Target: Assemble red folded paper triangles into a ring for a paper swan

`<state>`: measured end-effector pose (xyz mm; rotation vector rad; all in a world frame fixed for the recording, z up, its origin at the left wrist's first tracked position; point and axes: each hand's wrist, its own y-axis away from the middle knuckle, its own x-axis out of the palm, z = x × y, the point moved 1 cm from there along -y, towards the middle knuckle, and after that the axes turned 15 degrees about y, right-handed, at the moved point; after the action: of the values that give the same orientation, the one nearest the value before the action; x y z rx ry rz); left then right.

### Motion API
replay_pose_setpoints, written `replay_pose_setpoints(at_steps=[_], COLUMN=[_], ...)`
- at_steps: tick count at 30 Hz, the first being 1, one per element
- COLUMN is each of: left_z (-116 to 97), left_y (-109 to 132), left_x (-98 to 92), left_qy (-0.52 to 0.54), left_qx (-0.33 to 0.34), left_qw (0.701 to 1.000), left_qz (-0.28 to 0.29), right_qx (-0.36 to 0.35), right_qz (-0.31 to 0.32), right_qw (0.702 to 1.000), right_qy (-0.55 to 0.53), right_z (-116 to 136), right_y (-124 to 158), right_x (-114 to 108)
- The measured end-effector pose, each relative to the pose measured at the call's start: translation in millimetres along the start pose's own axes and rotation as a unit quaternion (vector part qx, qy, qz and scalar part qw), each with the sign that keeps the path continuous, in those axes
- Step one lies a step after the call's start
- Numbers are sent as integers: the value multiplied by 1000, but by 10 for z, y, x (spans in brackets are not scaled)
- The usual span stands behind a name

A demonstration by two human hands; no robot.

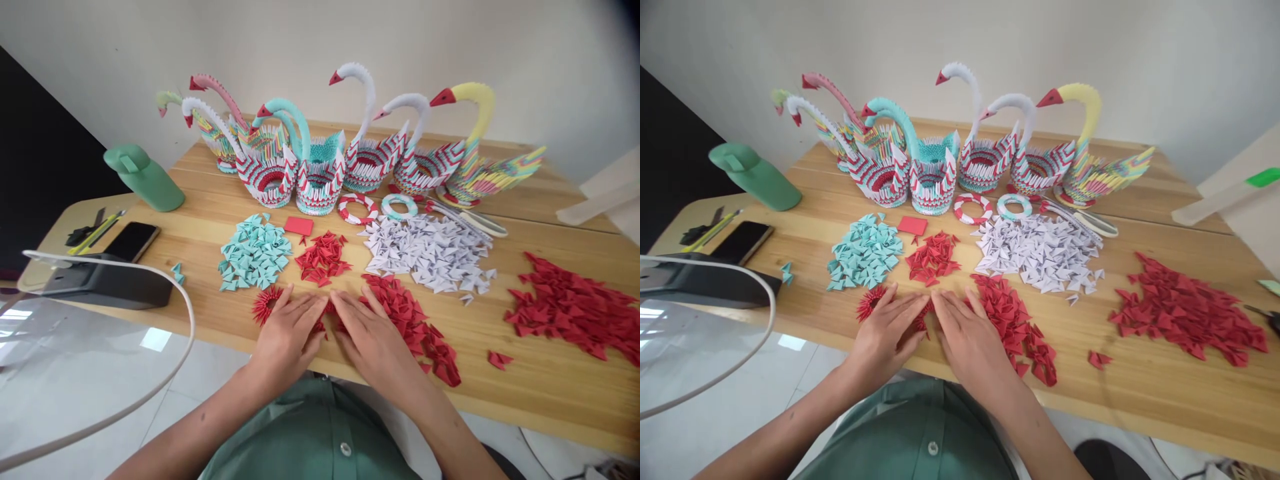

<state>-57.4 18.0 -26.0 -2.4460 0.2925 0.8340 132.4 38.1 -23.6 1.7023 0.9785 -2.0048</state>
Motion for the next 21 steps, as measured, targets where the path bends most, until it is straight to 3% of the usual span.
replay_pose_setpoints(at_steps=[7,14,21], left_z=[-25,-105,-131], left_y=[58,163,135], left_x=[-3,-60,29], left_qy=[-20,-25,-29], left_qx=[4,3,3], left_qw=[999,998,998], left_qz=[-32,-55,-52], right_qx=[15,41,63], right_qz=[10,-39,-64], right_qw=[1000,998,995], right_qy=[-12,26,42], right_z=[30,-17,-36], right_y=[2,147,238], right_x=[-61,-167,-228])
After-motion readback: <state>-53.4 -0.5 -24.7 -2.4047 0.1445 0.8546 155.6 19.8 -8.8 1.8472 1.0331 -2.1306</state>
